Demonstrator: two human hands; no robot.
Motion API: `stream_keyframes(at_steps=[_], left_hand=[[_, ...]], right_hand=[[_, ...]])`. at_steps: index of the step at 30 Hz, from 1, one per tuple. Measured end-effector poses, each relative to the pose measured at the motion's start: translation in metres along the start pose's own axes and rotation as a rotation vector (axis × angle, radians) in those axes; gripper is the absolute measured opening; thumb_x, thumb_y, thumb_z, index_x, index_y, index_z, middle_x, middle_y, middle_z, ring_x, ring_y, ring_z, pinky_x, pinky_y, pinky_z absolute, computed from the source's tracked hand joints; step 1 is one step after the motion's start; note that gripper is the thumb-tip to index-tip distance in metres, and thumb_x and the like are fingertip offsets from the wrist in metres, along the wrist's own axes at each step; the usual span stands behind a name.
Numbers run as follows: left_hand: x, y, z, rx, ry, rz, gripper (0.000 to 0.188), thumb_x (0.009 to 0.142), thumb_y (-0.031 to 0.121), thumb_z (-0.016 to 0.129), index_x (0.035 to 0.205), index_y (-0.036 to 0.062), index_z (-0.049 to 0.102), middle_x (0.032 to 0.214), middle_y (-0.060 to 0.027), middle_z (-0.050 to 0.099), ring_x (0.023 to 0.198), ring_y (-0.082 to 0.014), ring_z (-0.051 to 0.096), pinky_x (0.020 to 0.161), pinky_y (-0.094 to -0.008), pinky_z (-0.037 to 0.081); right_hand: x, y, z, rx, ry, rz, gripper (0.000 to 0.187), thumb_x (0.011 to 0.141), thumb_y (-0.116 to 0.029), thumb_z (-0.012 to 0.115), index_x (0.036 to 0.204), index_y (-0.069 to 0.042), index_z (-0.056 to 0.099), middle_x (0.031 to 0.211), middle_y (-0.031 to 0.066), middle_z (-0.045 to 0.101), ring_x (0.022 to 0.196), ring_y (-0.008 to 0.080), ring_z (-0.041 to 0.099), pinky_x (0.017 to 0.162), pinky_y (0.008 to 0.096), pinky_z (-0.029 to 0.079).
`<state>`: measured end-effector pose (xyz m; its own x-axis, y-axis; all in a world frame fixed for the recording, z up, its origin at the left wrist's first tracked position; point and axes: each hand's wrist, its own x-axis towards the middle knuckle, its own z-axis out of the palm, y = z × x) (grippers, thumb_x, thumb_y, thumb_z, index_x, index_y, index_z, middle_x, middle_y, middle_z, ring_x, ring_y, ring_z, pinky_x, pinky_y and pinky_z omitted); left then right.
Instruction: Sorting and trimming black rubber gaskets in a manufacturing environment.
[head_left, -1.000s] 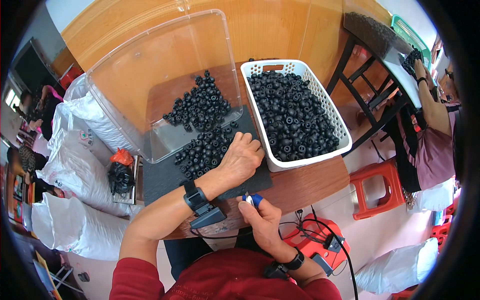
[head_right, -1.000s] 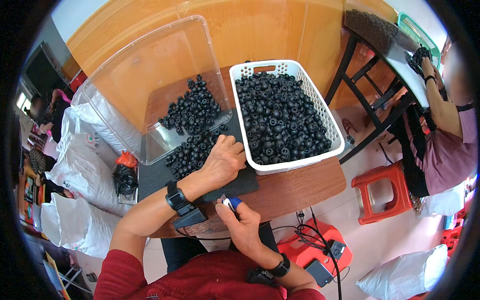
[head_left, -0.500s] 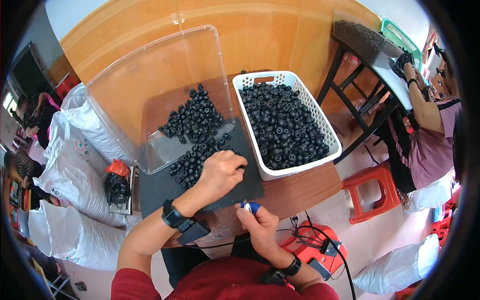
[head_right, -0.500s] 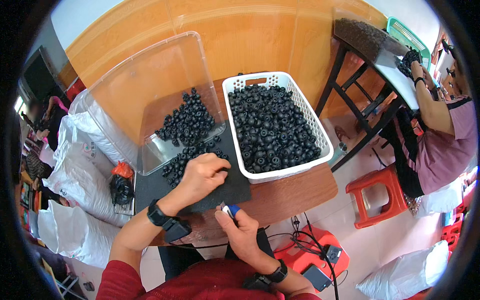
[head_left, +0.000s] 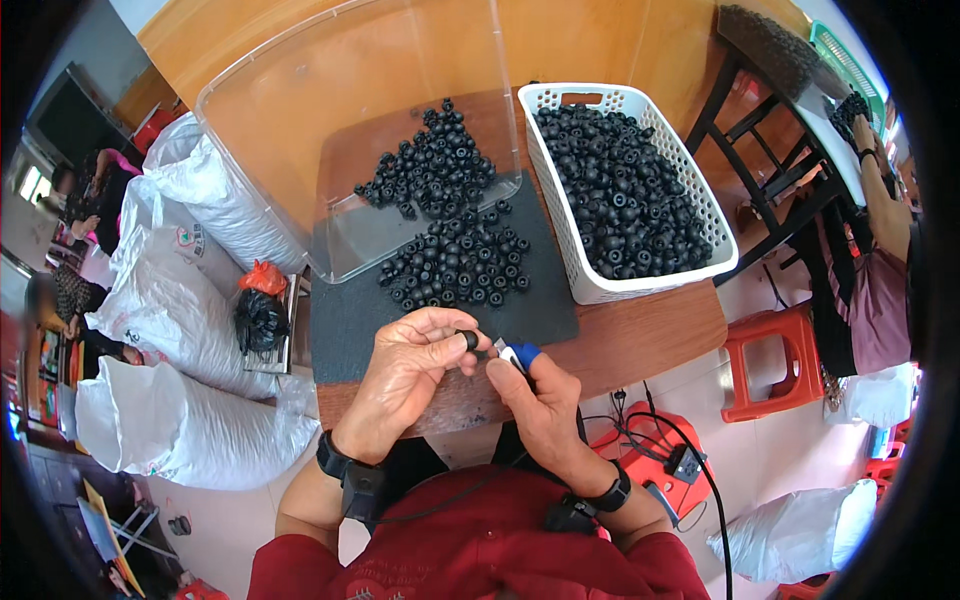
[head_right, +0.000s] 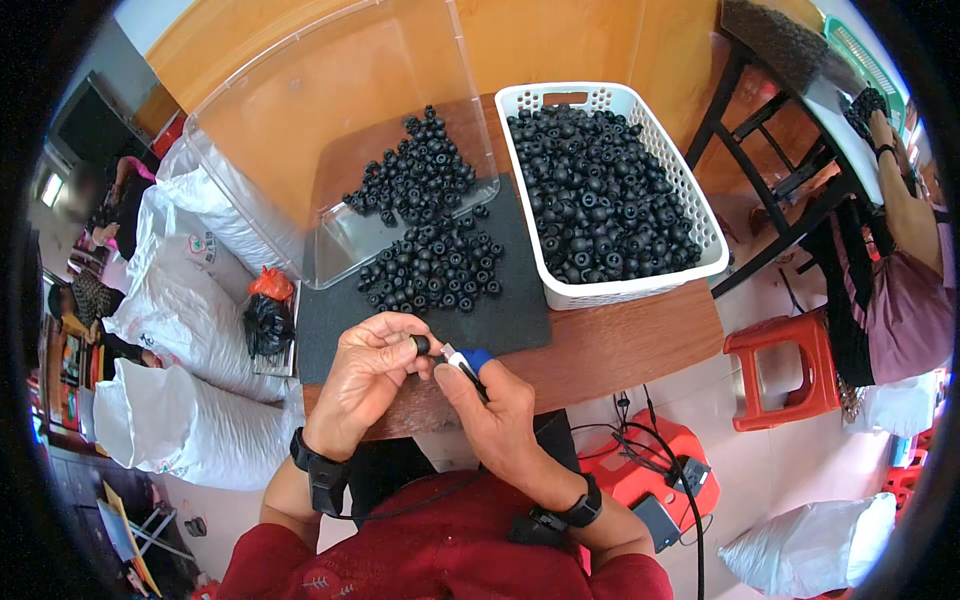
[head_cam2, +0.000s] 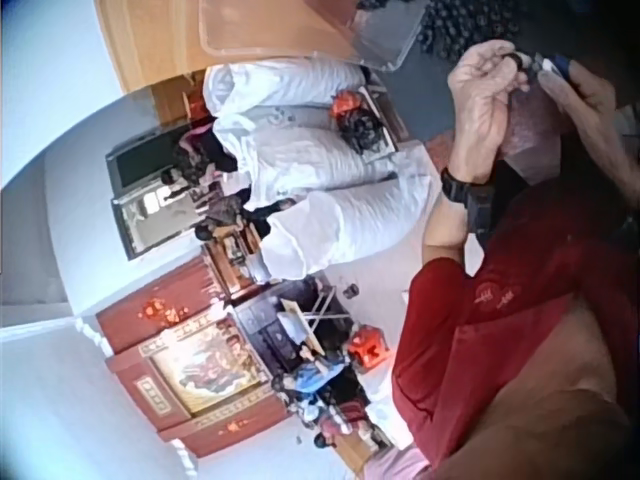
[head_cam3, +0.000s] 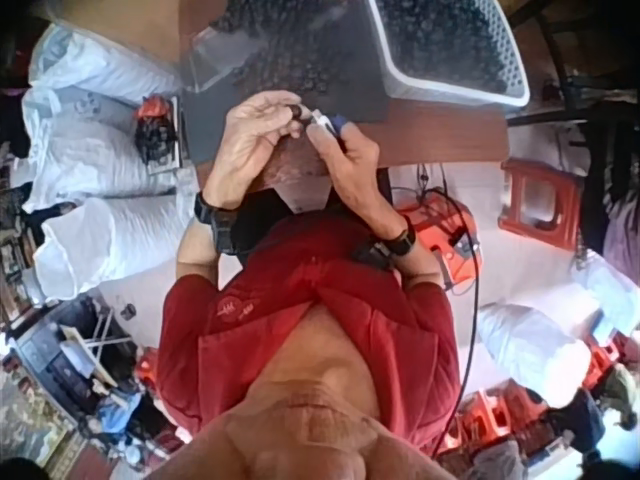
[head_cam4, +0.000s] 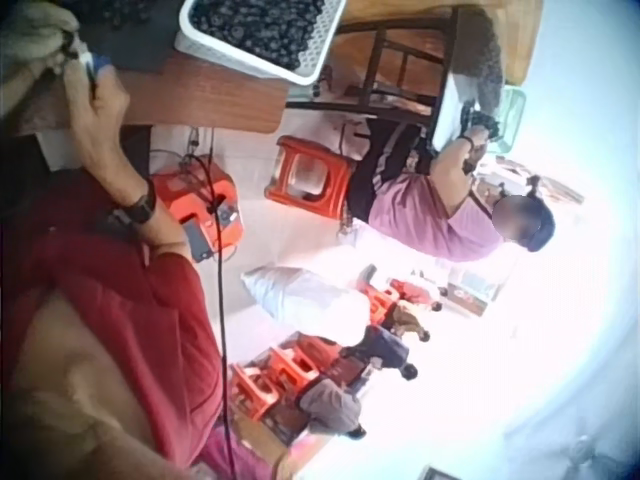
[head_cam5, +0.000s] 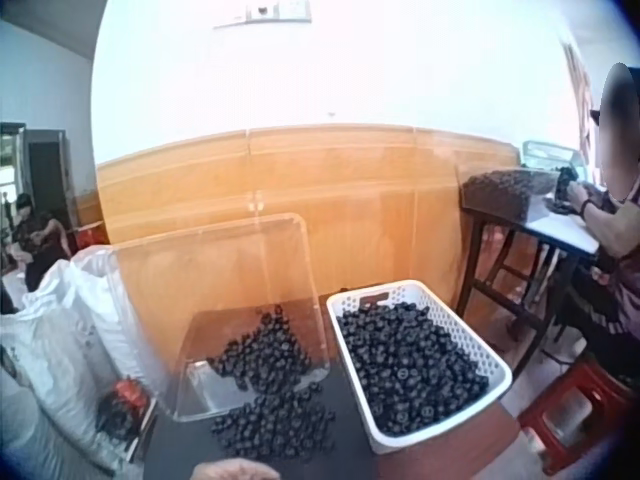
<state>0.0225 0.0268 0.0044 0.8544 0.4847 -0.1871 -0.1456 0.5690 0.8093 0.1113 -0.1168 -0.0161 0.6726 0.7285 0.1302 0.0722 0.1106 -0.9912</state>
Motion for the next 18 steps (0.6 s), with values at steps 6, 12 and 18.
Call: stream_keyframes(at_steps=[6, 12, 18], left_hand=[[-0.011, -0.002, -0.003, -0.126, 0.011, -0.006, 0.019, 0.083, 0.005, 0.066, 0.1, -0.0008, 0.061, 0.093, -0.0158, 0.066, 0.077, -0.0203, 0.063, 0.069, -0.0321, 0.051], [-0.017, -0.005, -0.002, -0.123, 0.028, 0.038, 0.021, 0.083, 0.004, 0.066, 0.102, -0.0009, 0.06, 0.093, -0.0122, 0.065, 0.08, -0.0193, 0.062, 0.074, -0.0316, 0.05], [-0.022, -0.009, 0.001, -0.088, 0.051, 0.09, 0.022, 0.084, -0.002, 0.062, 0.107, -0.003, 0.06, 0.096, -0.0102, 0.065, 0.088, -0.0161, 0.061, 0.078, -0.0301, 0.051]], right_hand=[[0.002, -0.001, 0.006, -0.121, 0.041, -0.128, 0.018, 0.09, -0.017, 0.062, 0.091, 0.001, 0.062, 0.067, 0.0091, 0.058, 0.057, 0.0139, 0.052, 0.052, 0.0294, 0.041], [0.004, -0.01, 0.008, -0.208, 0.005, -0.19, 0.012, 0.091, -0.011, 0.058, 0.09, 0.0, 0.062, 0.072, 0.0126, 0.061, 0.059, 0.0243, 0.059, 0.054, 0.0323, 0.044], [0.005, -0.014, 0.01, -0.257, -0.011, -0.232, 0.012, 0.091, -0.01, 0.057, 0.087, 0.0, 0.061, 0.075, 0.0132, 0.063, 0.066, 0.0267, 0.063, 0.056, 0.0328, 0.046]])
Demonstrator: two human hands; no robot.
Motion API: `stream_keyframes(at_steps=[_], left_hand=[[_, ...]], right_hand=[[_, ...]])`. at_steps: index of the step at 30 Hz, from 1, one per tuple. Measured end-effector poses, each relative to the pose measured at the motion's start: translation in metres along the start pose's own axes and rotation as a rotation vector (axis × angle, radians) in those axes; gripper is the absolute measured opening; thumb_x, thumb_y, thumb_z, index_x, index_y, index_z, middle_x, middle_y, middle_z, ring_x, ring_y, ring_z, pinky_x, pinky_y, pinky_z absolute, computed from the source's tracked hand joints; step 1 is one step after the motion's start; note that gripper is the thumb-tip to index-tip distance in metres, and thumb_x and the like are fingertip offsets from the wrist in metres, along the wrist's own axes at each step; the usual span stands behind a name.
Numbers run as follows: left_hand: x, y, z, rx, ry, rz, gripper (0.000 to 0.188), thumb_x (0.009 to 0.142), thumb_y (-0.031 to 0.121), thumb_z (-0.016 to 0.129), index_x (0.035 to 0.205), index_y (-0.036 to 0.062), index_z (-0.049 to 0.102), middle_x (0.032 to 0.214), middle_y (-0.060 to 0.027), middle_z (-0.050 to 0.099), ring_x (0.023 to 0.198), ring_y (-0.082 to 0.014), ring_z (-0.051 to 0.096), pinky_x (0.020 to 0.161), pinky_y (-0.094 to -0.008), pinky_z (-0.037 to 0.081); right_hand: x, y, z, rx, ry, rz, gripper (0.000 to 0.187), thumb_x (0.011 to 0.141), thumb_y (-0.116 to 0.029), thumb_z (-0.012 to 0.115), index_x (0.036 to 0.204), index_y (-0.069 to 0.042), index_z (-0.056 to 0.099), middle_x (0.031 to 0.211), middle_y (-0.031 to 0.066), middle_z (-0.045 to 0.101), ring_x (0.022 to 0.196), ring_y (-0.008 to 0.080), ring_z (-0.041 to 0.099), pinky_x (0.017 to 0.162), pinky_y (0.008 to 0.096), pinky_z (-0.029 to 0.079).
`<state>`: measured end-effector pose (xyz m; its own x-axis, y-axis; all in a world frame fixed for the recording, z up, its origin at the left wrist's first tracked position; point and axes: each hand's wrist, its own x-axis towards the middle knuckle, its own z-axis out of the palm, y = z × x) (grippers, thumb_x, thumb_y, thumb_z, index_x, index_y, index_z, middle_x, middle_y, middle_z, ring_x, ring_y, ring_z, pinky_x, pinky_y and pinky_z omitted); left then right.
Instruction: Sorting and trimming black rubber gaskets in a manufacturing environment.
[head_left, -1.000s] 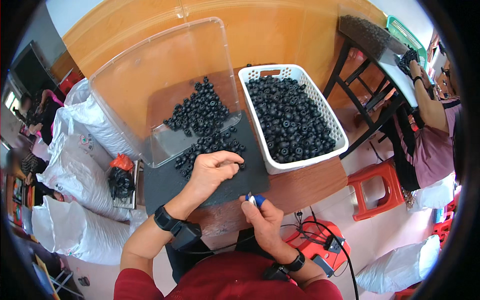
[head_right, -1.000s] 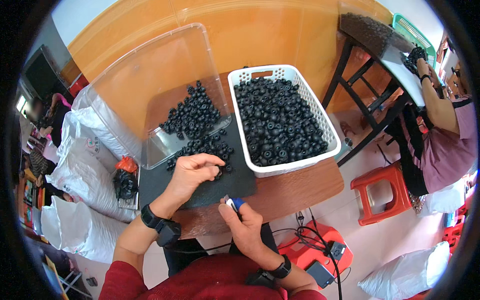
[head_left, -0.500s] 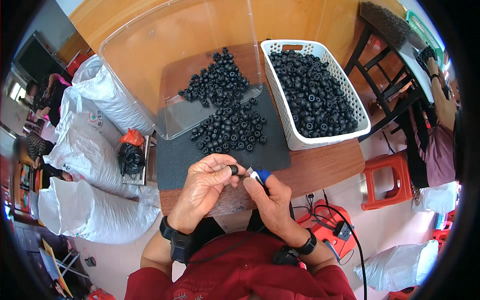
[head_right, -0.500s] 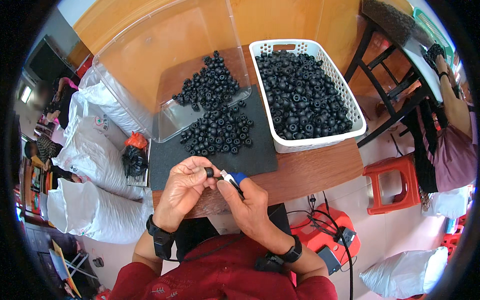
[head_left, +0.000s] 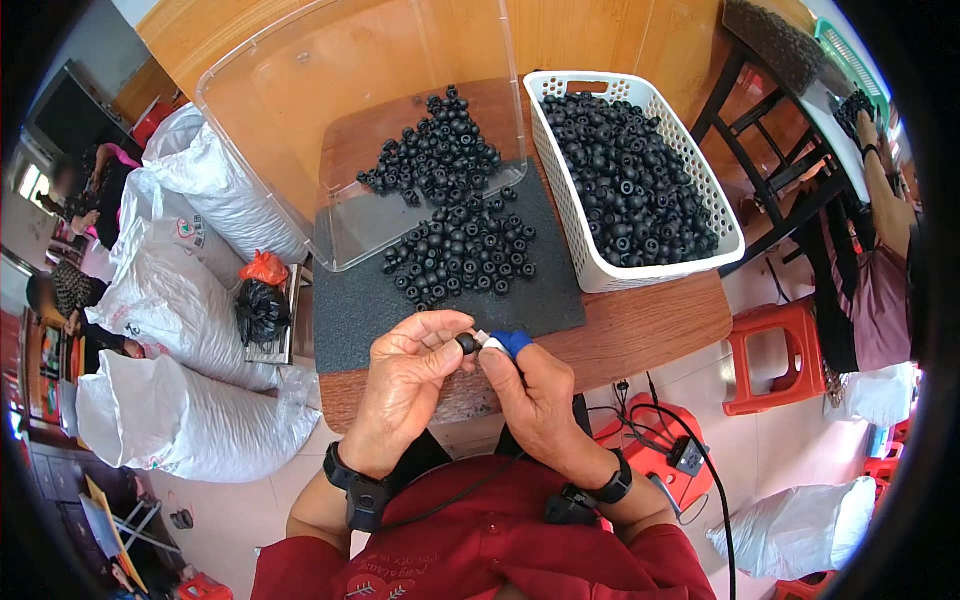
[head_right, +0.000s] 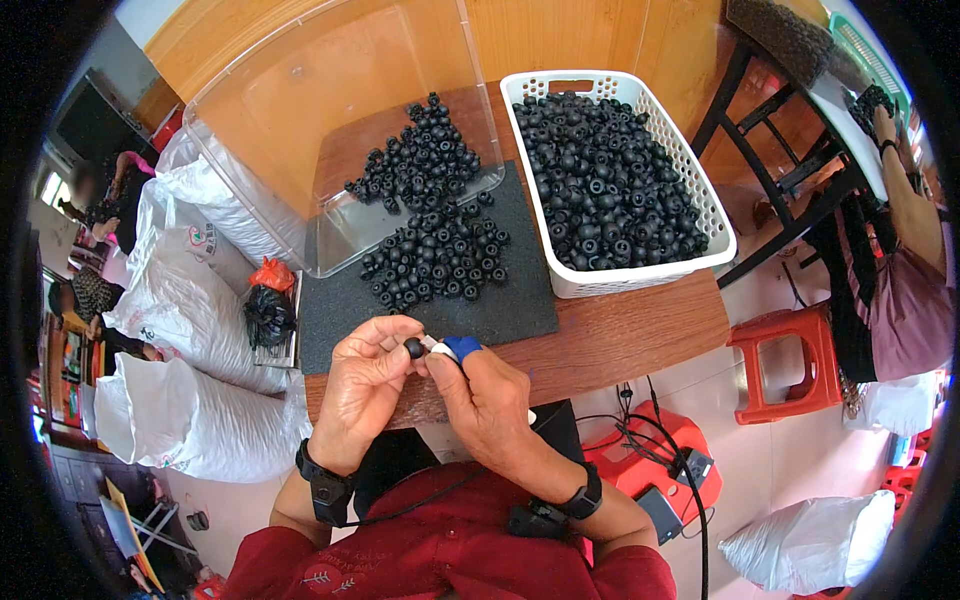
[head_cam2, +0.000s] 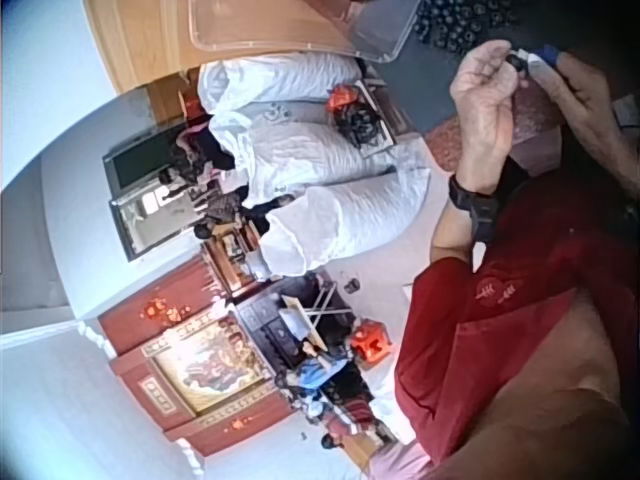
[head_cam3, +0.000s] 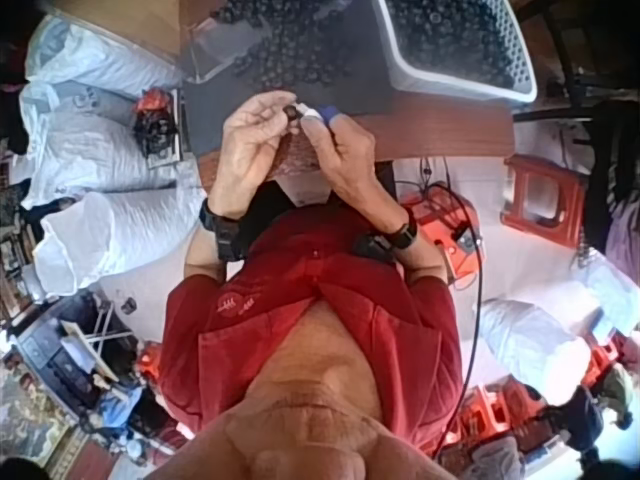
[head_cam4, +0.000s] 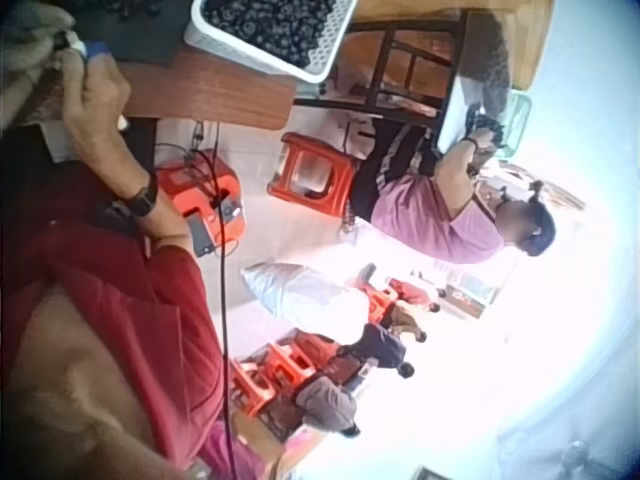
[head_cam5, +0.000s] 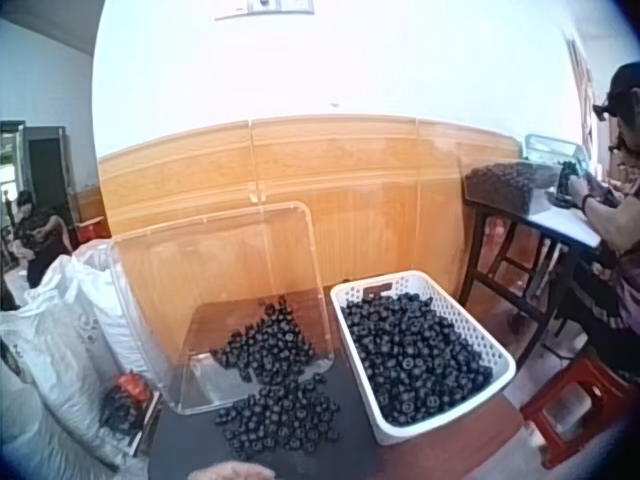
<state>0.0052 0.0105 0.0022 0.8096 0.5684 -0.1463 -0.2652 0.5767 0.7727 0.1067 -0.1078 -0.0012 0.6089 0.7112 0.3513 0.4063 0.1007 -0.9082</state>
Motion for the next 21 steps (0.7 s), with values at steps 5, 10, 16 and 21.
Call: stream_keyframes(at_steps=[5, 10, 16, 21], left_hand=[[-0.0023, -0.0003, 0.0034, 0.031, -0.009, 0.031, 0.023, 0.083, -0.001, 0.064, 0.106, -0.004, 0.061, 0.096, -0.0099, 0.065, 0.086, -0.0151, 0.061, 0.079, -0.0292, 0.052], [-0.0032, -0.0014, 0.0035, 0.145, -0.008, 0.068, 0.024, 0.083, 0.002, 0.065, 0.106, -0.0047, 0.061, 0.093, -0.0092, 0.065, 0.082, -0.0136, 0.061, 0.077, -0.0283, 0.053], [-0.005, -0.0038, 0.0001, 0.088, 0.005, 0.033, 0.022, 0.084, 0.006, 0.066, 0.103, -0.0034, 0.061, 0.09, -0.0065, 0.064, 0.077, -0.0115, 0.058, 0.072, -0.0255, 0.051], [-0.0056, -0.003, 0.0014, 0.083, 0.003, 0.029, 0.022, 0.085, 0.007, 0.066, 0.104, -0.0035, 0.061, 0.09, -0.0064, 0.064, 0.075, -0.0116, 0.058, 0.071, -0.025, 0.05]], right_hand=[[0.0013, -0.0013, 0.0007, -0.004, 0.009, -0.017, 0.012, 0.091, -0.01, 0.057, 0.085, 0.001, 0.06, 0.076, 0.0129, 0.064, 0.065, 0.0266, 0.064, 0.055, 0.0335, 0.047], [0.0008, 0.0012, 0.0022, -0.029, 0.019, -0.046, 0.013, 0.09, -0.009, 0.058, 0.081, 0.001, 0.059, 0.076, 0.013, 0.064, 0.063, 0.0264, 0.064, 0.053, 0.0332, 0.047], [0.0004, -0.0004, 0.003, -0.036, 0.017, -0.041, 0.014, 0.089, -0.007, 0.059, 0.078, 0.001, 0.057, 0.071, 0.0122, 0.061, 0.059, 0.026, 0.06, 0.05, 0.0336, 0.044], [0.0, 0.0039, 0.0053, -0.038, 0.022, -0.054, 0.015, 0.089, -0.007, 0.059, 0.077, 0.001, 0.055, 0.068, 0.0126, 0.057, 0.056, 0.0257, 0.058, 0.049, 0.0341, 0.042]])
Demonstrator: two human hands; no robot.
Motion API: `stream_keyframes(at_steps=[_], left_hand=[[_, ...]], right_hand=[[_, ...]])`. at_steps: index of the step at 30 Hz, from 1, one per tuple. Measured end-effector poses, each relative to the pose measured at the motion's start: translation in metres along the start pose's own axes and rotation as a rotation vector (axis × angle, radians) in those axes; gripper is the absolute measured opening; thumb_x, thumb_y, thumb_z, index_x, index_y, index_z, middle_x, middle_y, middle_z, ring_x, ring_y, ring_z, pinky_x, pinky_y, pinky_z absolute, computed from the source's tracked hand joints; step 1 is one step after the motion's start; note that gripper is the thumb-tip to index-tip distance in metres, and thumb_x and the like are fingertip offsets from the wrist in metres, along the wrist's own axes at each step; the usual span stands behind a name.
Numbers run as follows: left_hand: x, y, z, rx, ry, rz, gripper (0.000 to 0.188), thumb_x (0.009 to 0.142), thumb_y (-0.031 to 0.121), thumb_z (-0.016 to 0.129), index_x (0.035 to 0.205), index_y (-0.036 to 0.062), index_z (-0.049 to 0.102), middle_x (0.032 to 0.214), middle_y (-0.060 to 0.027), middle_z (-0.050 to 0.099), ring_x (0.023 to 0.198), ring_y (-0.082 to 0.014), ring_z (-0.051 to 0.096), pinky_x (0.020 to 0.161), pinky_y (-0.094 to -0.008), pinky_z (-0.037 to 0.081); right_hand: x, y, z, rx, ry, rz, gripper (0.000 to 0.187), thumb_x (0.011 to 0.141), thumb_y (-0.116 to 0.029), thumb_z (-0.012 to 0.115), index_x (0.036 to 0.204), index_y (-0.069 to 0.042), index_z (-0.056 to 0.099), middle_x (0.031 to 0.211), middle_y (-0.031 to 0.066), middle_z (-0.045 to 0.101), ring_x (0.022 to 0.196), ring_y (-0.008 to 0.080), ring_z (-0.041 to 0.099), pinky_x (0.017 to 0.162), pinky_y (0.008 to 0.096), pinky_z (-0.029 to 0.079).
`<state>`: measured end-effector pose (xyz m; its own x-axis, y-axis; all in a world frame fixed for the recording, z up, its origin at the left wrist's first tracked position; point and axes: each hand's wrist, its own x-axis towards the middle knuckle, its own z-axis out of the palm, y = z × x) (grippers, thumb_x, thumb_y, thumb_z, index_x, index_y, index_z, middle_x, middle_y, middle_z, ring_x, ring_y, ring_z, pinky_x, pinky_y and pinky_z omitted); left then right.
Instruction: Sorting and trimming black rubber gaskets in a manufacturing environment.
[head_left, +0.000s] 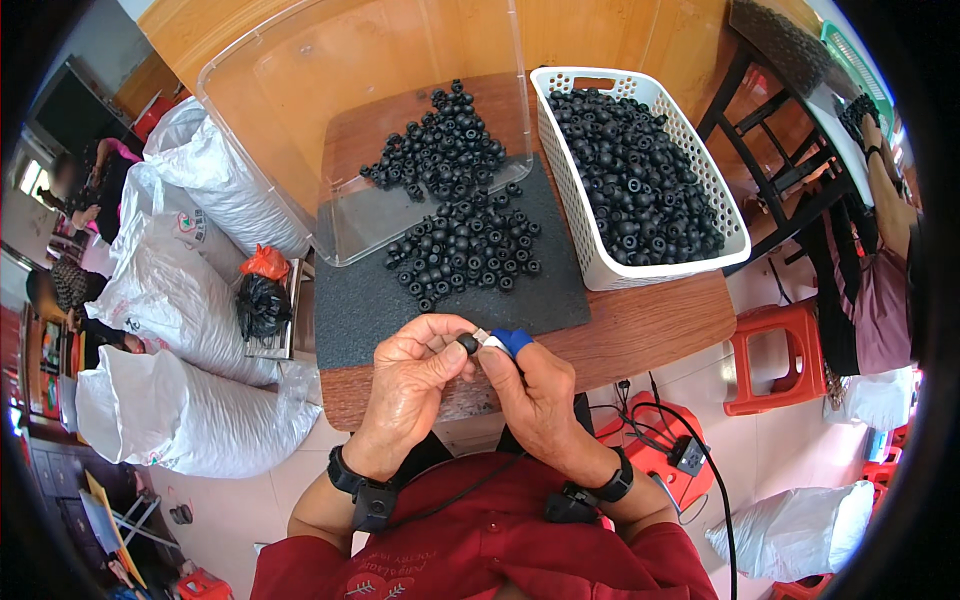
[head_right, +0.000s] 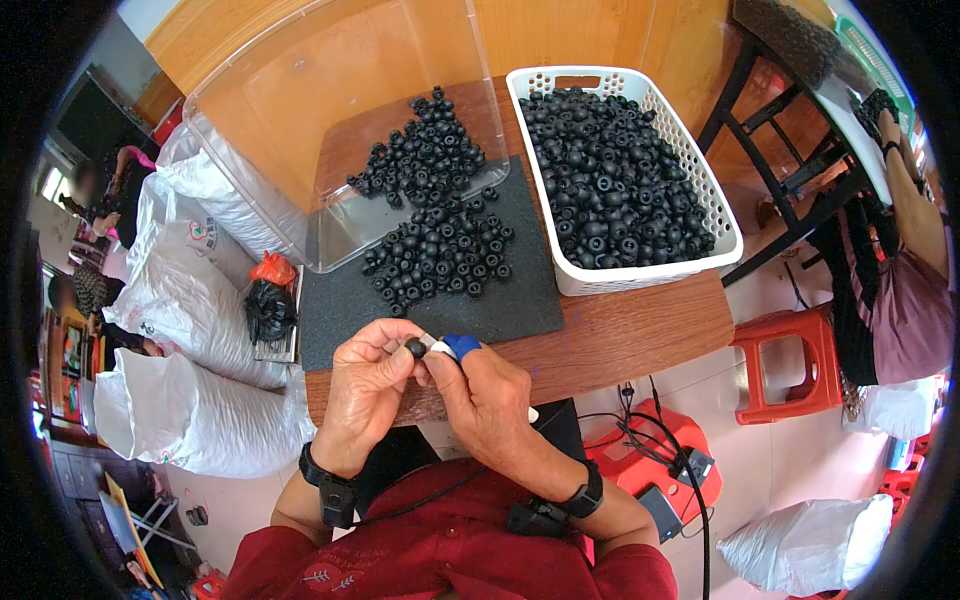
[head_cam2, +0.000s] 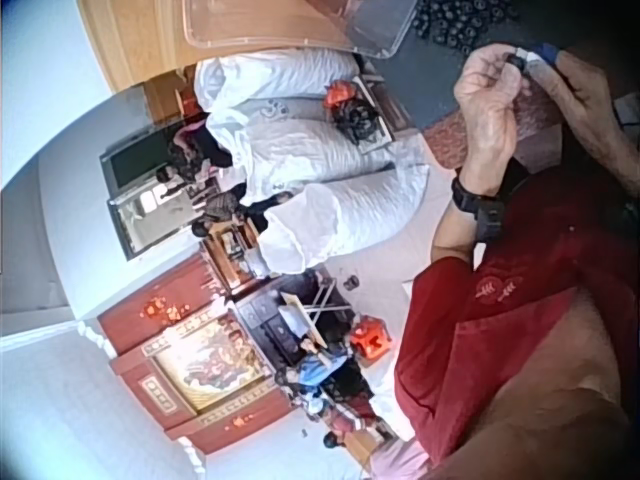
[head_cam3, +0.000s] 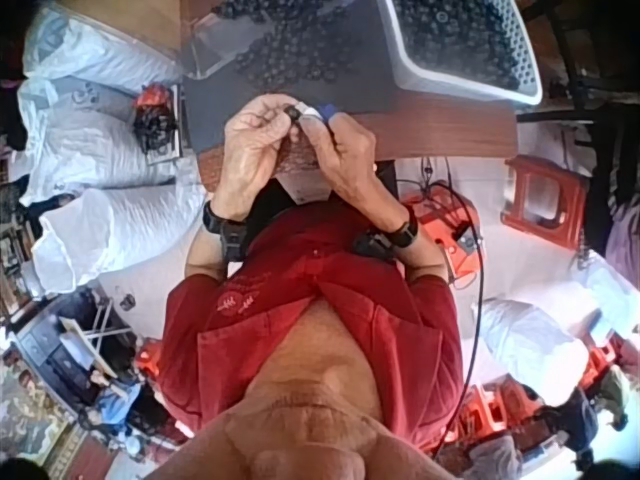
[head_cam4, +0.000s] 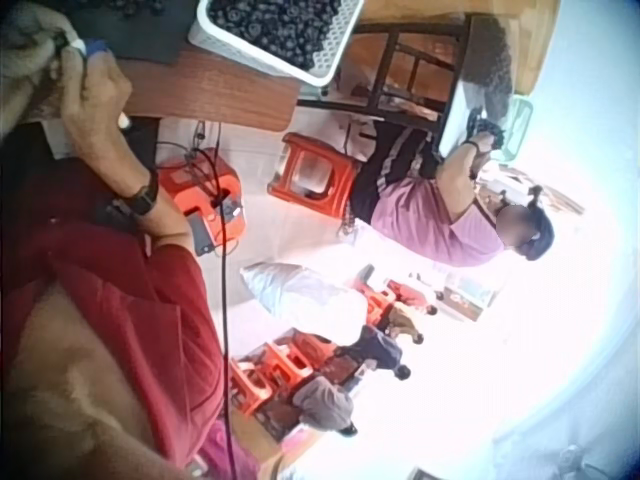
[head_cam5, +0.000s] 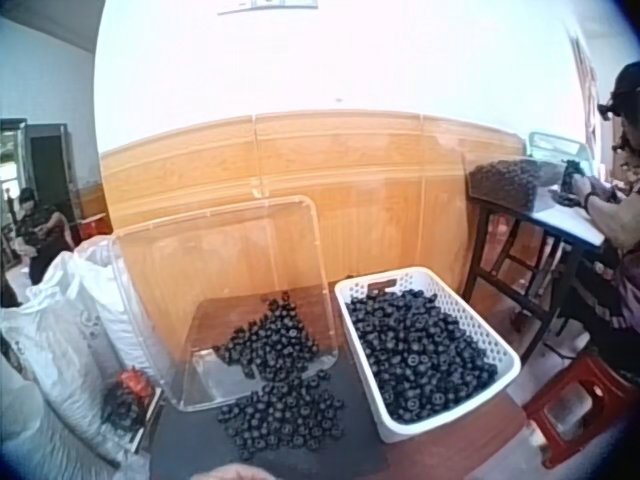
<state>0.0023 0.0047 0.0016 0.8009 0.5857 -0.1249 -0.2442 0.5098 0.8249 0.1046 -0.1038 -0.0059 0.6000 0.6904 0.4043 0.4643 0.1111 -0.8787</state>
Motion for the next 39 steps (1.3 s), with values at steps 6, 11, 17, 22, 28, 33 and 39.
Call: stream_keyframes(at_steps=[6, 11, 17, 22, 28, 33, 39], left_hand=[[-0.001, 0.0, 0.003, 0.051, 0.038, -0.017, 0.023, 0.085, 0.006, 0.065, 0.105, -0.0045, 0.061, 0.091, -0.0071, 0.065, 0.073, -0.0113, 0.058, 0.069, -0.0245, 0.049], [-0.002, -0.003, 0.001, 0.055, 0.039, -0.012, 0.022, 0.085, 0.007, 0.065, 0.104, -0.0039, 0.062, 0.091, -0.0074, 0.065, 0.071, -0.0105, 0.057, 0.068, -0.0231, 0.049], [-0.004, -0.005, 0.001, 0.072, 0.058, -0.009, 0.023, 0.084, 0.008, 0.066, 0.103, -0.0048, 0.062, 0.091, -0.0089, 0.066, 0.069, -0.0098, 0.057, 0.065, -0.022, 0.049], [-0.006, -0.004, 0.004, 0.029, 0.047, 0.019, 0.03, 0.081, 0.011, 0.071, 0.101, -0.0071, 0.06, 0.09, -0.0123, 0.065, 0.069, -0.0138, 0.06, 0.062, -0.0249, 0.05], [-0.007, -0.005, 0.006, 0.038, 0.107, -0.002, 0.03, 0.079, 0.012, 0.072, 0.099, -0.0073, 0.06, 0.087, -0.0134, 0.065, 0.066, -0.0147, 0.059, 0.059, -0.0264, 0.051], [-0.01, -0.011, 0.003, -0.019, 0.128, -0.04, 0.028, 0.081, 0.014, 0.07, 0.098, -0.0065, 0.06, 0.085, -0.0132, 0.064, 0.064, -0.0155, 0.058, 0.057, -0.0276, 0.05], [-0.012, -0.014, 0.001, -0.181, 0.057, -0.107, 0.021, 0.087, 0.008, 0.063, 0.101, -0.007, 0.061, 0.089, -0.0125, 0.065, 0.066, -0.0132, 0.057, 0.06, -0.026, 0.049]], right_hand=[[0.001, 0.0, 0.001, 0.041, 0.0, -0.022, 0.014, 0.089, -0.007, 0.059, 0.078, 0.001, 0.055, 0.068, 0.0122, 0.057, 0.055, 0.0256, 0.057, 0.048, 0.0339, 0.042], [0.0, 0.003, 0.001, 0.007, 0.006, -0.034, 0.014, 0.089, -0.007, 0.059, 0.078, 0.001, 0.055, 0.067, 0.0122, 0.056, 0.054, 0.0258, 0.057, 0.048, 0.0343, 0.042], [-0.002, 0.01, 0.005, -0.049, 0.037, -0.122, 0.016, 0.086, -0.009, 0.063, 0.078, 0.001, 0.054, 0.066, 0.0125, 0.055, 0.053, 0.0273, 0.056, 0.046, 0.0363, 0.042], [-0.001, 0.013, 0.006, -0.14, 0.087, -0.226, 0.017, 0.084, -0.01, 0.067, 0.079, 0.001, 0.056, 0.065, 0.0122, 0.055, 0.052, 0.0273, 0.056, 0.045, 0.0371, 0.042], [0.002, 0.015, 0.004, -0.158, 0.097, -0.302, 0.017, 0.08, -0.01, 0.07, 0.077, 0.0, 0.057, 0.061, 0.0105, 0.054, 0.046, 0.025, 0.053, 0.041, 0.0358, 0.041], [-0.001, 0.021, 0.005, -0.205, 0.045, -0.299, 0.02, 0.08, -0.014, 0.071, 0.07, -0.003, 0.057, 0.057, 0.0091, 0.052, 0.043, 0.0242, 0.052, 0.038, 0.035, 0.039], [-0.002, 0.024, 0.003, -0.226, 0.025, -0.303, 0.021, 0.08, -0.016, 0.07, 0.069, -0.004, 0.056, 0.056, 0.0087, 0.051, 0.043, 0.0239, 0.052, 0.037, 0.0347, 0.038]])
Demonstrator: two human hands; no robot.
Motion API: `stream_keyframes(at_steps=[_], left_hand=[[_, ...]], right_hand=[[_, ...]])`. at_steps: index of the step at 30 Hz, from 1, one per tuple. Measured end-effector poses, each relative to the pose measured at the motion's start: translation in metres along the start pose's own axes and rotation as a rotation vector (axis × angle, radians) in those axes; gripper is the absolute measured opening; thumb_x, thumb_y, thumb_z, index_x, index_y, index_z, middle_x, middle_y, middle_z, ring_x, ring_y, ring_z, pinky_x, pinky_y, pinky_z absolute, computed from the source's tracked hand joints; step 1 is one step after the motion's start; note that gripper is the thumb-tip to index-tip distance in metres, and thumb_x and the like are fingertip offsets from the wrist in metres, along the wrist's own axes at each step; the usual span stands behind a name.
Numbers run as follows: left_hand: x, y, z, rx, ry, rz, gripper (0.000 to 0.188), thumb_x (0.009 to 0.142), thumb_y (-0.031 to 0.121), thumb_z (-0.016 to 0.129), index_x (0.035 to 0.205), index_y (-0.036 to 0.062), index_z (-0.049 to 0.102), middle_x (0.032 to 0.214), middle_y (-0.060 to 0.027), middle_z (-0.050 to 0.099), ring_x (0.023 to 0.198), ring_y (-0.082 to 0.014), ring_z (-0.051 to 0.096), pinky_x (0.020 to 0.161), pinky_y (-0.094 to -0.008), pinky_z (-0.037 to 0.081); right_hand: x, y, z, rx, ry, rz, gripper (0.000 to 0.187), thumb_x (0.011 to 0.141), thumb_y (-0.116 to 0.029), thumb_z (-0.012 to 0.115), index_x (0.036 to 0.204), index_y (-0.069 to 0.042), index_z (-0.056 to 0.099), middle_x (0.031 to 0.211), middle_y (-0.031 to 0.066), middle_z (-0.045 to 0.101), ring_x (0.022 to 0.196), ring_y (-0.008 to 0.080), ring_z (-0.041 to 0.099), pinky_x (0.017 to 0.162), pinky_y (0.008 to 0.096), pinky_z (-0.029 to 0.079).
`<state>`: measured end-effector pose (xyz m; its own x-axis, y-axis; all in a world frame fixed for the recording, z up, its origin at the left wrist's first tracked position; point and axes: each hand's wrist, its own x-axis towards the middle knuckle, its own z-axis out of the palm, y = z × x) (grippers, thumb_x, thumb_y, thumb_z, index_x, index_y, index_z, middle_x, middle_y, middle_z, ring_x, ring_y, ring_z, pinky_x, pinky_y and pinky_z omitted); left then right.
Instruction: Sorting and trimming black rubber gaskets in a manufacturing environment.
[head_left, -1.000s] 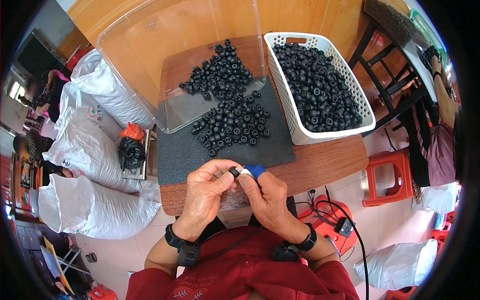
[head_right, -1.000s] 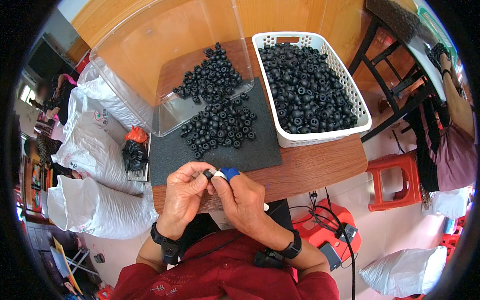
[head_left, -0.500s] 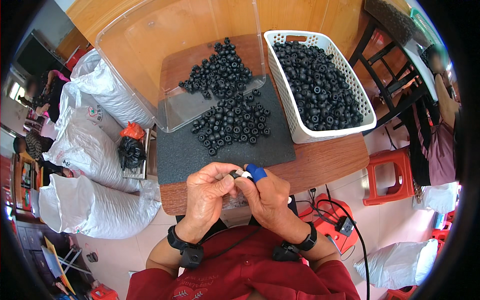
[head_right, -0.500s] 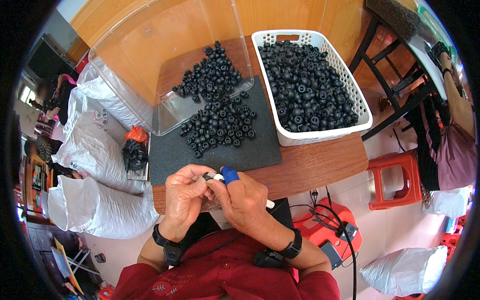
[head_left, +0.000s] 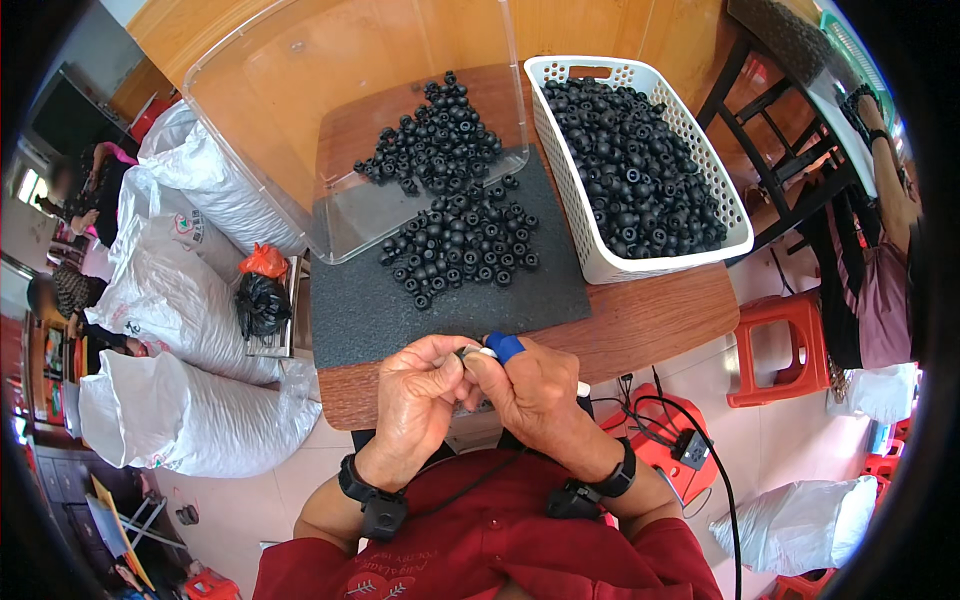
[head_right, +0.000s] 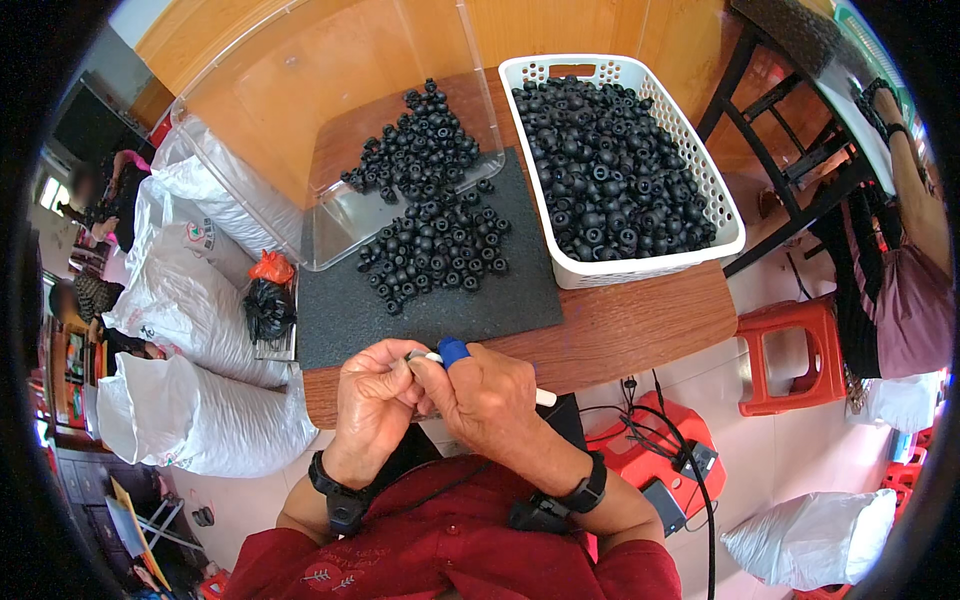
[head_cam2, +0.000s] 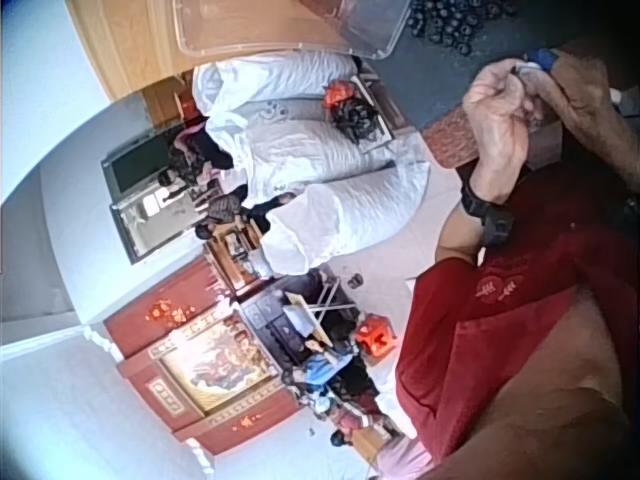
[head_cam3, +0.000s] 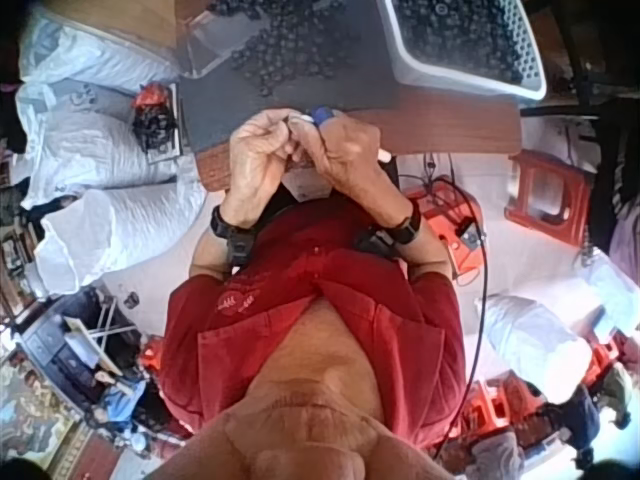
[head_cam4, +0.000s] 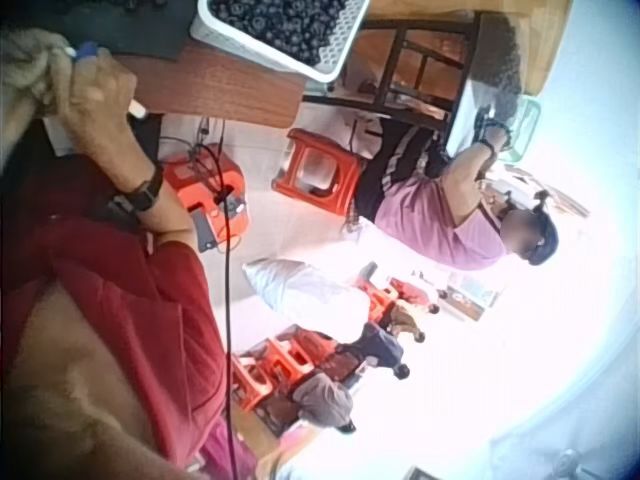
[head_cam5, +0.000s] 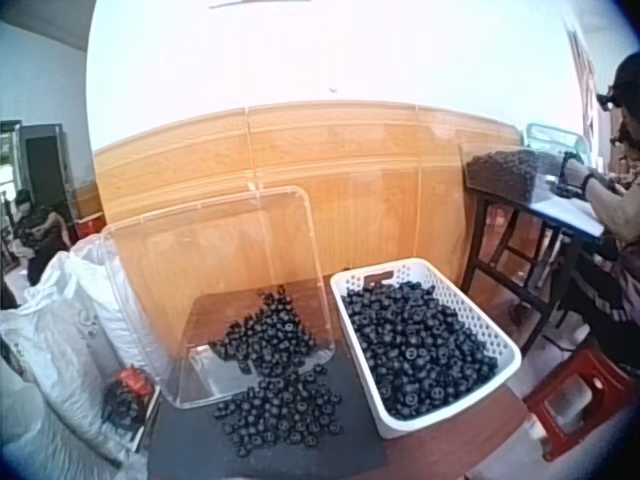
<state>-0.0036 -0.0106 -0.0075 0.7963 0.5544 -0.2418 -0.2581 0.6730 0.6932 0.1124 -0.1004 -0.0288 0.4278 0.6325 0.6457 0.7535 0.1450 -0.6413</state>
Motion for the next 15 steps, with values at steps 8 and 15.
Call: stream_keyframes(at_steps=[8, 15], left_hand=[[0.0018, 0.0013, 0.0007, 0.05, 0.058, -0.001, 0.02, 0.088, 0.009, 0.062, 0.102, -0.0052, 0.061, 0.09, -0.0113, 0.065, 0.072, -0.014, 0.059, 0.064, -0.0262, 0.049], [0.0076, -0.0002, 0.0025, 0.153, -0.025, 0.122, 0.02, 0.085, 0.007, 0.064, 0.102, -0.005, 0.062, 0.09, -0.0112, 0.066, 0.074, -0.0134, 0.06, 0.069, -0.0252, 0.05]], right_hand=[[-0.005, -0.0075, -0.0019, 0.146, -0.023, 0.047, 0.016, 0.083, -0.016, 0.068, 0.078, -0.002, 0.06, 0.061, 0.0109, 0.055, 0.048, 0.0242, 0.055, 0.042, 0.0351, 0.041], [-0.003, -0.0049, -0.0089, 0.387, 0.029, 0.502, 0.018, 0.088, -0.016, 0.064, 0.083, 0.001, 0.061, 0.066, 0.0129, 0.059, 0.055, 0.0205, 0.057, 0.05, 0.0316, 0.043]])
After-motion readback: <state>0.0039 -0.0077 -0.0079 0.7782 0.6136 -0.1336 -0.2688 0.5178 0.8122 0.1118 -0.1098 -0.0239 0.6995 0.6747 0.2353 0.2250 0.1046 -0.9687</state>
